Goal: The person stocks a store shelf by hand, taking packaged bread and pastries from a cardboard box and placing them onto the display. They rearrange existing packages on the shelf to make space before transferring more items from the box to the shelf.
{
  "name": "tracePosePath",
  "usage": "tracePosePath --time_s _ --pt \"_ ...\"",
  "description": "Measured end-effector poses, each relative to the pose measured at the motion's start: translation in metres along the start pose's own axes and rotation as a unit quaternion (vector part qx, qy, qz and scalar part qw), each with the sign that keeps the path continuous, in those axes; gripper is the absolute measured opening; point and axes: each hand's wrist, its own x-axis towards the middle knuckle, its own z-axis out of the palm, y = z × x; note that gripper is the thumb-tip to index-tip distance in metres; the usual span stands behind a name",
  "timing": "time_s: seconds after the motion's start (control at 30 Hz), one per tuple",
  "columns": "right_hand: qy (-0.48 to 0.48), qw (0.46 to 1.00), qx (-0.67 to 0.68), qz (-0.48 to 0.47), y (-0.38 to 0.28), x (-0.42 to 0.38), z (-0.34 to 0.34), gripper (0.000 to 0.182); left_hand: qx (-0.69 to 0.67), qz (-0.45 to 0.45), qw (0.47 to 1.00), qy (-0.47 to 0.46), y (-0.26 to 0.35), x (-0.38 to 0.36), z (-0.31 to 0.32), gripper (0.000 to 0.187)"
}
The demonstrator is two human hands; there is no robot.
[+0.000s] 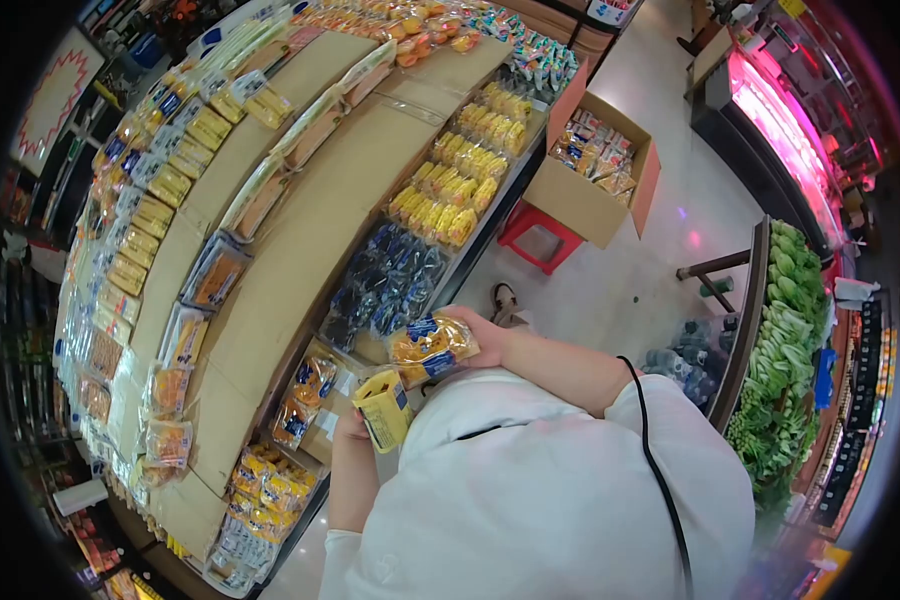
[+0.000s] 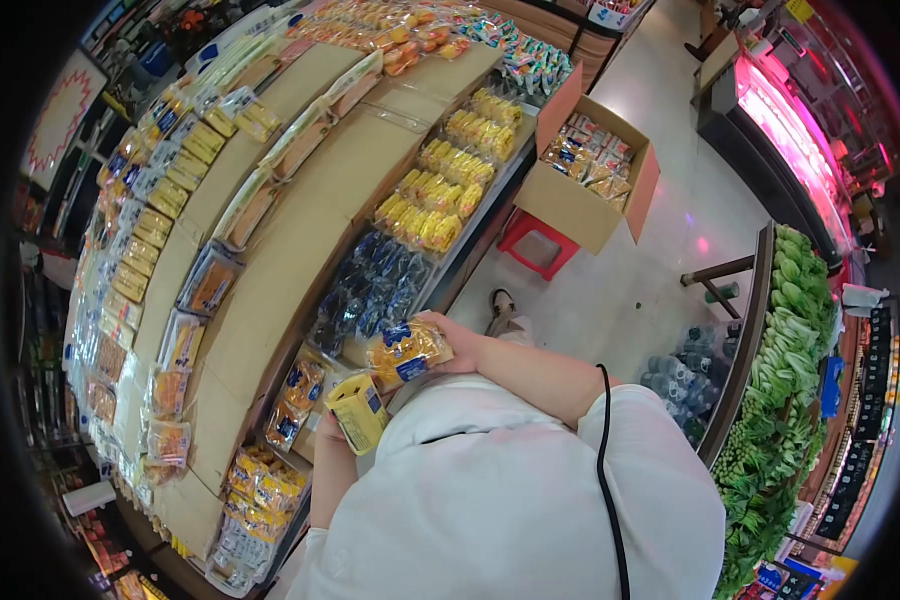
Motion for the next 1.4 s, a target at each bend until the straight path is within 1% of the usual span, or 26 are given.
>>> tracePosePath --time_s 0.07,0.17,0.2,0.3,0.33,0.37,0.4,0.47,0.5,0.53,0.57,0.6,0.63,0.67,0.73,0.8,0.87,0.93,1.0,1.03,1.07,1.17,1.2,1.33,1.4 --pt "0.007 1.000 -0.022 -0.016 -0.020 0.002 -0.013 0.044 -0.029 0.013 0.999 0.017 0.008 0.026 0.016 0.105" --pt "-0.006 0.993 -0.115 -0.025 -0.076 -0.013 -0.026 0.046 0.008 0.025 0.999 0.035 0.024 0.082 0.030 0.104" --pt "-0.021 0.992 -0.117 -0.044 -0.098 -0.023 -0.030 0.044 0.029 0.025 0.998 0.055 0.028 0.105 0.037 0.104" --pt "0.092 0.979 -0.147 -0.104 -0.158 -0.053 -0.050 0.045 0.086 0.027 0.989 0.119 0.031 0.177 0.055 0.103" --pt "0.084 0.977 -0.133 -0.143 -0.176 -0.055 -0.065 0.047 0.100 0.030 0.985 0.140 0.029 0.202 0.053 0.103" --pt "0.082 0.976 -0.135 -0.150 -0.194 -0.061 -0.081 0.048 0.114 0.032 0.980 0.160 0.028 0.230 0.052 0.102" --pt "0.080 0.974 -0.137 -0.159 -0.215 -0.072 -0.090 0.048 0.138 0.030 0.978 0.155 0.030 0.264 0.062 0.099" --pt "0.095 0.973 -0.134 -0.163 -0.255 -0.088 -0.116 0.052 0.133 -0.003 0.983 0.129 0.037 0.328 0.084 0.096" --pt "0.095 0.966 -0.162 -0.176 -0.277 -0.096 -0.132 0.053 0.127 -0.018 0.985 0.114 0.040 0.359 0.095 0.095" --pt "0.094 0.959 -0.191 -0.187 -0.302 -0.106 -0.147 0.053 0.186 -0.018 0.976 0.111 0.041 0.387 0.097 0.093" --pt "0.093 0.951 -0.221 -0.196 -0.325 -0.117 -0.163 0.053 0.173 -0.024 0.980 0.093 0.042 0.413 0.099 0.093" --pt "0.111 0.944 -0.231 -0.207 -0.356 -0.141 -0.157 0.049 0.159 -0.030 0.984 0.078 0.044 0.437 0.101 0.092" --pt "0.127 0.945 -0.197 -0.230 -0.382 -0.158 -0.164 0.048 0.144 -0.034 0.987 0.065 0.045 0.458 0.103 0.092" --pt "0.143 0.943 -0.162 -0.251 -0.406 -0.173 -0.175 0.047 0.130 -0.014 0.989 0.068 0.045 0.478 0.111 0.090" --pt "0.229 0.913 -0.131 -0.311 -0.452 -0.198 -0.221 0.046 0.104 0.029 0.991 0.076 0.043 0.515 0.135 0.087" --pt "0.308 0.874 -0.050 -0.373 -0.496 -0.223 -0.244 0.048 0.083 0.033 0.988 0.127 0.038 0.531 0.134 0.086" --pt "0.411 0.808 -0.152 -0.395 -0.541 -0.234 -0.305 0.046 0.071 0.026 0.983 0.170 0.034 0.537 0.128 0.086" --pt "0.392 0.802 -0.101 -0.440 -0.575 -0.231 -0.350 0.046 0.064 0.011 0.976 0.209 0.030 0.538 0.119 0.085" --pt "0.427 0.781 -0.127 -0.437 -0.594 -0.212 -0.398 0.046 0.112 0.004 0.968 0.224 0.031 0.541 0.122 0.083" --pt "0.443 0.770 -0.143 -0.437 -0.600 -0.205 -0.410 0.046 0.136 0.003 0.964 0.228 0.030 0.543 0.124 0.083" --pt "0.435 0.802 -0.082 -0.401 -0.602 -0.196 -0.420 0.047 0.138 -0.005 0.961 0.240 0.030 0.543 0.124 0.083" --pt "0.419 0.842 -0.120 -0.317 -0.590 -0.176 -0.428 0.049 0.143 -0.018 0.953 0.265 0.028 0.551 0.125 0.082" --pt "0.443 0.828 -0.102 -0.329 -0.588 -0.165 -0.432 0.050 0.142 -0.017 0.952 0.271 0.028 0.555 0.129 0.082" --pt "0.530 0.765 -0.246 -0.270 -0.581 -0.162 -0.453 0.052 0.170 -0.033 0.942 0.287 0.034 0.575 0.144 0.077" --pt "0.564 0.738 -0.292 -0.226 -0.585 -0.166 -0.461 0.053 0.259 -0.049 0.927 0.267 0.037 0.581 0.131 0.075"
